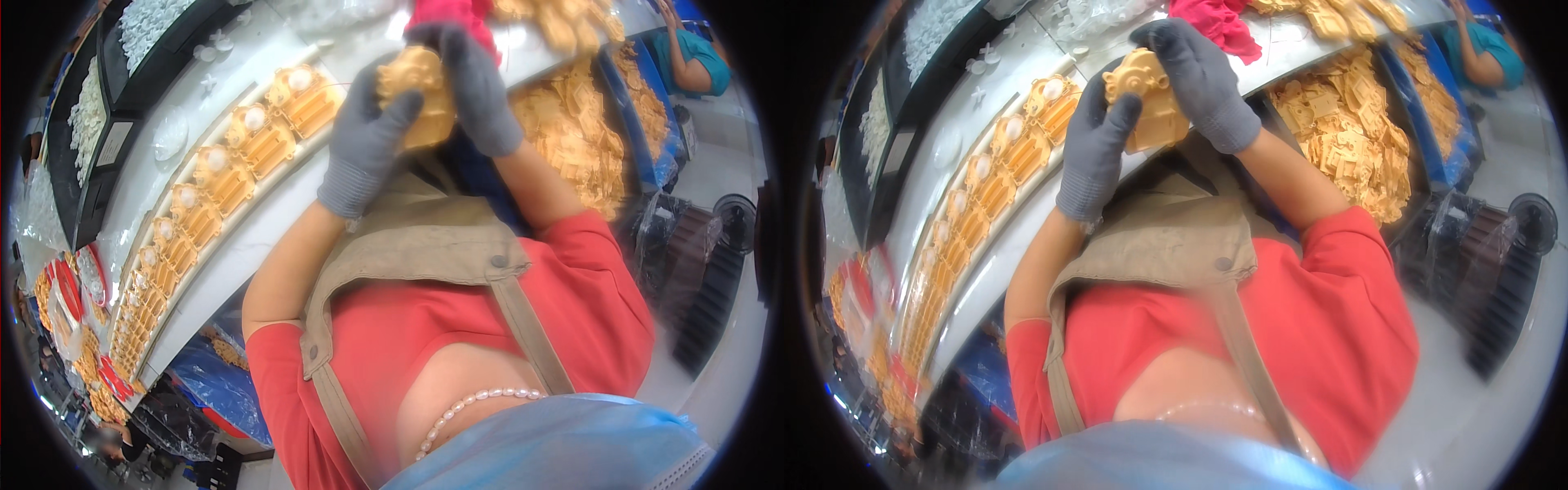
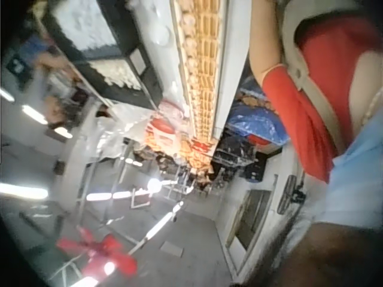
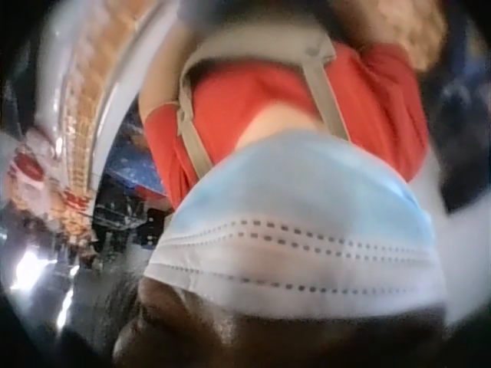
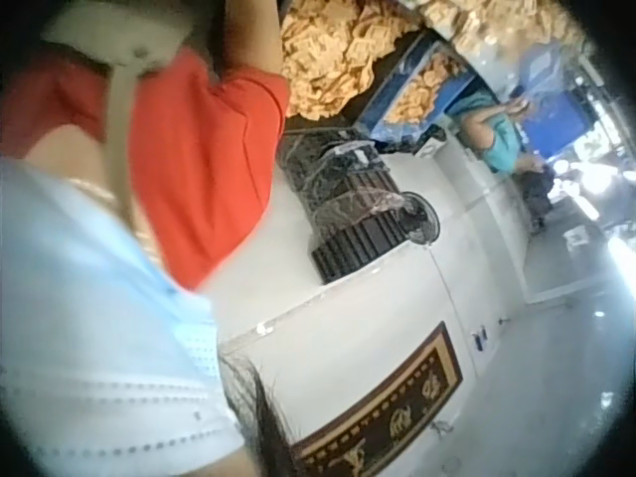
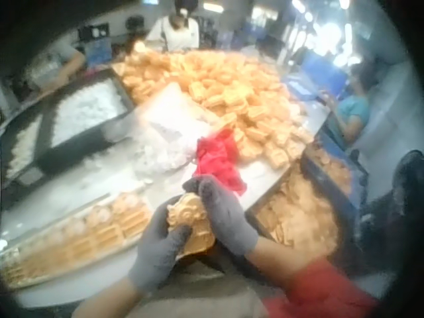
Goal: Sorting and packing waffles into plastic containers on an assembly line.
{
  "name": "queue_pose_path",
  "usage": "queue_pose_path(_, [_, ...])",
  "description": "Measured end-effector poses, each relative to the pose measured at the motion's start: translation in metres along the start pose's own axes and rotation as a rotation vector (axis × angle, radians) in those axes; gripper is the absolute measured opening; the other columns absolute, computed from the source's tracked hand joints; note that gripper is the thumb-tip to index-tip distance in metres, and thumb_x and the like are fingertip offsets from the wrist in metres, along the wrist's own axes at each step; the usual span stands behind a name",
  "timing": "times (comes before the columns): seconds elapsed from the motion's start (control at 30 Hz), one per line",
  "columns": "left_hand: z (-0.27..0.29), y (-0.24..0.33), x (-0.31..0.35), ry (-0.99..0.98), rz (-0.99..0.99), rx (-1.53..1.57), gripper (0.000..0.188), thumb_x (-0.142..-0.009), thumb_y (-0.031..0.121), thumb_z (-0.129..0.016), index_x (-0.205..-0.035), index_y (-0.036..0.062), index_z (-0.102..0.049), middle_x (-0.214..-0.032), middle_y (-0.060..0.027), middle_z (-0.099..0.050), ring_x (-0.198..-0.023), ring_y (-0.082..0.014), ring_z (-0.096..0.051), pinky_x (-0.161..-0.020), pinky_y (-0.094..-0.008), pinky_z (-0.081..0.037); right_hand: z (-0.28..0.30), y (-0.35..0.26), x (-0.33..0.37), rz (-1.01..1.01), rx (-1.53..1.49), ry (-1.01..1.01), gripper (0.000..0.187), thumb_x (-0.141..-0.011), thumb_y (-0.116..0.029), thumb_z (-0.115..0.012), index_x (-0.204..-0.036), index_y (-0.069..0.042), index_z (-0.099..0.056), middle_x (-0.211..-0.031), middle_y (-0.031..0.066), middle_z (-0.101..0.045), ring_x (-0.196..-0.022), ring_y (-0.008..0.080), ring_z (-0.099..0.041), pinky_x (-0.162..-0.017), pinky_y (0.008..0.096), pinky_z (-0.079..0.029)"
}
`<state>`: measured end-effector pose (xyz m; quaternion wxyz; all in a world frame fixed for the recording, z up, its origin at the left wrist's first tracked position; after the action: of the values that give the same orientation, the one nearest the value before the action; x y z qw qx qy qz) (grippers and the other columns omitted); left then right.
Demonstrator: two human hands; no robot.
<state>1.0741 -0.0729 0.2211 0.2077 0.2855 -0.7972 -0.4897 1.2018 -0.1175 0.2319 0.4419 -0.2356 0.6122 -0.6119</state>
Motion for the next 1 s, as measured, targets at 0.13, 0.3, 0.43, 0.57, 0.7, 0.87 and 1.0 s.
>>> queue_pose_path(0.13, [0.002, 0.005, 0.002, -0.049, -0.168, -0.282, 0.051, -0.078, 0.026, -0.065, -0.119, 0.0039, -0.045, -0.106, -0.0070, -0.055, -0.092, -0.0146, -0.055, -0.077, -0.0252, -0.047, -0.005, -0.019, -0.005, 0.106, 0.049, 0.062, 0.040, -0.090, -0.039, -0.044, -0.077, -0.002, -0.051, -0.068, 0.0011, -0.049, -0.064, 0.0087, -0.045, -0.060, 0.0227, -0.039])
queue_pose_path(0.3, [0.000, 0.017, 0.010, -0.019, -0.307, -0.224, 0.044, -0.076, 0.010, -0.066, -0.116, 0.0035, -0.049, -0.102, -0.0055, -0.057, -0.090, -0.0127, -0.055, -0.076, -0.0239, -0.047, -0.013, -0.031, -0.005, 0.119, -0.018, 0.116, 0.039, -0.089, -0.037, -0.046, -0.073, -0.002, -0.051, -0.063, 0.0006, -0.046, -0.060, 0.0081, -0.042, -0.056, 0.0228, -0.037])
queue_pose_path(0.43, [-0.001, 0.024, 0.017, 0.059, -0.357, -0.178, 0.037, -0.076, 0.000, -0.063, -0.111, 0.0004, -0.052, -0.100, -0.0066, -0.058, -0.088, -0.0114, -0.055, -0.076, -0.0235, -0.047, -0.023, -0.042, -0.007, 0.209, -0.061, 0.081, 0.040, -0.090, -0.035, -0.046, -0.070, -0.001, -0.051, -0.061, 0.0005, -0.045, -0.058, 0.0076, -0.040, -0.053, 0.0230, -0.035])
queue_pose_path(0.57, [0.000, 0.028, 0.018, 0.099, -0.426, -0.279, 0.036, -0.075, -0.001, -0.063, -0.110, -0.0010, -0.052, -0.099, -0.0074, -0.059, -0.086, -0.0112, -0.056, -0.076, -0.0233, -0.048, -0.029, -0.038, -0.009, 0.162, -0.129, 0.087, 0.040, -0.090, -0.035, -0.046, -0.069, -0.001, -0.051, -0.060, 0.0008, -0.044, -0.057, 0.0075, -0.040, -0.053, 0.0227, -0.035])
queue_pose_path(0.7, [0.003, 0.024, 0.017, 0.126, -0.385, -0.313, 0.038, -0.075, 0.000, -0.063, -0.111, -0.0012, -0.050, -0.101, -0.0091, -0.057, -0.089, -0.0133, -0.056, -0.076, -0.0242, -0.047, -0.032, -0.037, -0.012, 0.181, -0.128, 0.070, 0.042, -0.090, -0.036, -0.045, -0.068, -0.001, -0.051, -0.060, 0.0007, -0.045, -0.057, 0.0073, -0.041, -0.053, 0.0227, -0.035])
queue_pose_path(0.87, [0.000, 0.031, 0.015, 0.122, -0.363, -0.232, 0.039, -0.073, 0.001, -0.066, -0.109, 0.0013, -0.053, -0.095, -0.0094, -0.061, -0.084, -0.0121, -0.058, -0.074, -0.0236, -0.048, -0.027, -0.040, -0.013, 0.097, -0.185, 0.050, 0.044, -0.089, -0.039, -0.046, -0.067, 0.000, -0.051, -0.061, 0.0005, -0.047, -0.057, 0.0069, -0.042, -0.052, 0.0225, -0.035])
queue_pose_path(1.0, [0.004, 0.027, 0.020, 0.146, -0.483, -0.469, 0.039, -0.075, -0.001, -0.064, -0.111, -0.0046, -0.049, -0.104, -0.0112, -0.056, -0.090, -0.0145, -0.056, -0.074, -0.0240, -0.047, -0.034, -0.042, -0.013, 0.132, -0.120, 0.041, 0.051, -0.090, -0.046, -0.039, -0.071, -0.001, -0.053, -0.066, 0.0017, -0.050, -0.061, 0.0081, -0.045, -0.056, 0.0225, -0.037])
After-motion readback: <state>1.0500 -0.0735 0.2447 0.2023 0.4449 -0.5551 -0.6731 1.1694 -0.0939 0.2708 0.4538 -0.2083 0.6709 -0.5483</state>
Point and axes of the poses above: each hand's wrist, its own x-axis away from the middle knuckle, its own z-axis out of the back of the hand, y = z × x, the point moved 3 cm from there along -x, towards the middle knuckle
